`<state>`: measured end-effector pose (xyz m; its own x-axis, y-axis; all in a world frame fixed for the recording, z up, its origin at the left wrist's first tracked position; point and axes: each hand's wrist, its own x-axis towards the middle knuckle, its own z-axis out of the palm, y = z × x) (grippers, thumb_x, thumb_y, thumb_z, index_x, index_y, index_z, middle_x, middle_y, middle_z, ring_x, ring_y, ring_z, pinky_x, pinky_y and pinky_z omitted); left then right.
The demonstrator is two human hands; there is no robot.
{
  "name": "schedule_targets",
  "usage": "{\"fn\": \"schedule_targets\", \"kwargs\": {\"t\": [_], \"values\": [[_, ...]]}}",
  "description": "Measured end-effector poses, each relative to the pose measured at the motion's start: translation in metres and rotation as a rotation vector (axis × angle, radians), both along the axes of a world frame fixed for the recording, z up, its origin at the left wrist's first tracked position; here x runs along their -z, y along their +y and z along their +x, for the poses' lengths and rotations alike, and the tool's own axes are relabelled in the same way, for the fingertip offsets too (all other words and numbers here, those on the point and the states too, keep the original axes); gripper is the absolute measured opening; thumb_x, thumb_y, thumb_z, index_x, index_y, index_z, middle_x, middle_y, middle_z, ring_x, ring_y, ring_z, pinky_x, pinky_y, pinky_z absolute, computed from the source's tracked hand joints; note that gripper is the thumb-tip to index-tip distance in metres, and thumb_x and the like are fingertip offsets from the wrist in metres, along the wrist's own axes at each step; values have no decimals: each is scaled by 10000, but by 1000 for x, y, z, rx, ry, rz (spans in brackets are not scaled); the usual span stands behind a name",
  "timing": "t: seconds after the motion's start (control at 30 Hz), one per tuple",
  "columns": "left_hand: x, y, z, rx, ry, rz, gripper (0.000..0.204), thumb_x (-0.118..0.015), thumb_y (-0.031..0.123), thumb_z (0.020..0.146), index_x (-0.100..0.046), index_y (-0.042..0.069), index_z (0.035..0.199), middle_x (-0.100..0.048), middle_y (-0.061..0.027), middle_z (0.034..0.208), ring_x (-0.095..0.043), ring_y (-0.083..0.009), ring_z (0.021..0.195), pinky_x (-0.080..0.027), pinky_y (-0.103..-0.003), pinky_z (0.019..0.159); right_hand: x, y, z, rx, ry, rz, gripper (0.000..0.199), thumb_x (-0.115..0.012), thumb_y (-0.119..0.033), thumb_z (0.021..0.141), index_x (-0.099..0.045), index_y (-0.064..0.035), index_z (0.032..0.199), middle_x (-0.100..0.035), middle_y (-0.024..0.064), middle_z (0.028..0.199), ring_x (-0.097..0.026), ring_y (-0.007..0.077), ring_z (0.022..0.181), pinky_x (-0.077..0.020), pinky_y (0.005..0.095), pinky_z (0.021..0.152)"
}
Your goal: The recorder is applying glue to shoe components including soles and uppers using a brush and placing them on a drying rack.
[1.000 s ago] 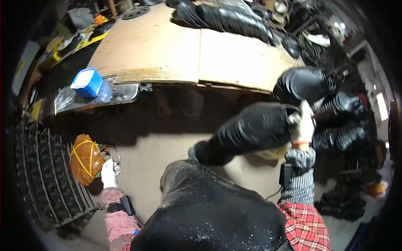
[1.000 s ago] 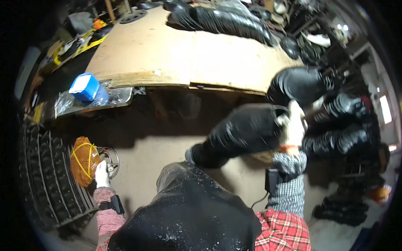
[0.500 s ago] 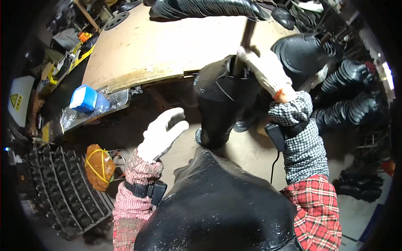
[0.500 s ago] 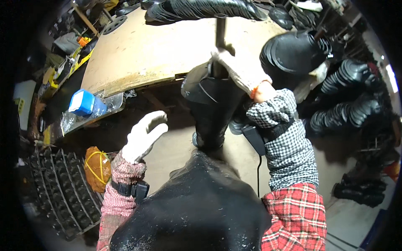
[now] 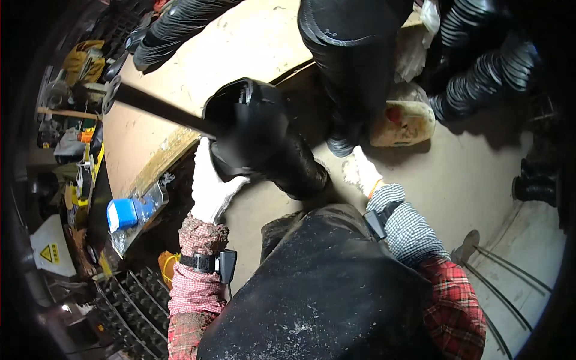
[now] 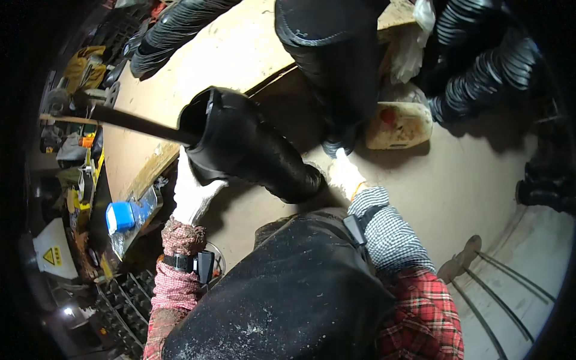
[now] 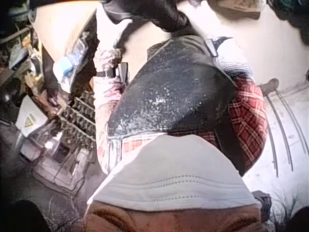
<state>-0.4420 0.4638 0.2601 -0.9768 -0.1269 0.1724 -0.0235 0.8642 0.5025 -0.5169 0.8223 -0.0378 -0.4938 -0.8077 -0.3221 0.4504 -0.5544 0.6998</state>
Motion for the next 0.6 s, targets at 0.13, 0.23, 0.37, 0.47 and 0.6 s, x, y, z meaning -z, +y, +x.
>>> {"fn": "schedule_targets", "kwargs": {"t": [0.13,0.23,0.37,0.47,0.6], "values": [[4,-14,-1,-48,-131,66,1082,-860,327,632,-248,-12,1456,-514,-231,1311,-552,-348,1170,-449,-396,989,-47,-60,20,-753,607,1402,480,-392,-515,990,-577,-79,1070,-578,75,917,-563,162,805,-462,288,752],[9,-28,1,60,-100,45,901,-823,347,649,-400,-22,1353,-605,-222,1123,-611,-366,1018,-494,-406,895,-2,-102,24,-827,628,1522,594,-391,-537,981,-556,-30,1243,-606,131,1138,-594,199,1021,-463,320,927],[37,-48,2,235,53,-191,657,-790,257,622,-560,-12,1176,-613,-224,975,-623,-384,847,-527,-412,779,46,-155,22,-838,692,1559,603,-389,-541,980,-542,-26,1256,-594,134,1159,-584,203,1040,-453,324,940],[25,-36,3,196,-30,-156,613,-790,206,584,-581,-2,1122,-625,-202,934,-636,-372,798,-533,-427,728,56,-178,19,-832,681,1593,611,-388,-543,979,-531,-23,1266,-585,137,1175,-576,207,1055,-445,327,950],[22,-64,3,182,-31,-136,748,-778,122,543,-515,-13,1230,-636,-196,998,-647,-347,783,-534,-413,693,53,-182,29,-778,615,1644,621,-387,-547,978,-517,-20,1279,-573,140,1196,-565,212,1074,-435,331,963]]}}
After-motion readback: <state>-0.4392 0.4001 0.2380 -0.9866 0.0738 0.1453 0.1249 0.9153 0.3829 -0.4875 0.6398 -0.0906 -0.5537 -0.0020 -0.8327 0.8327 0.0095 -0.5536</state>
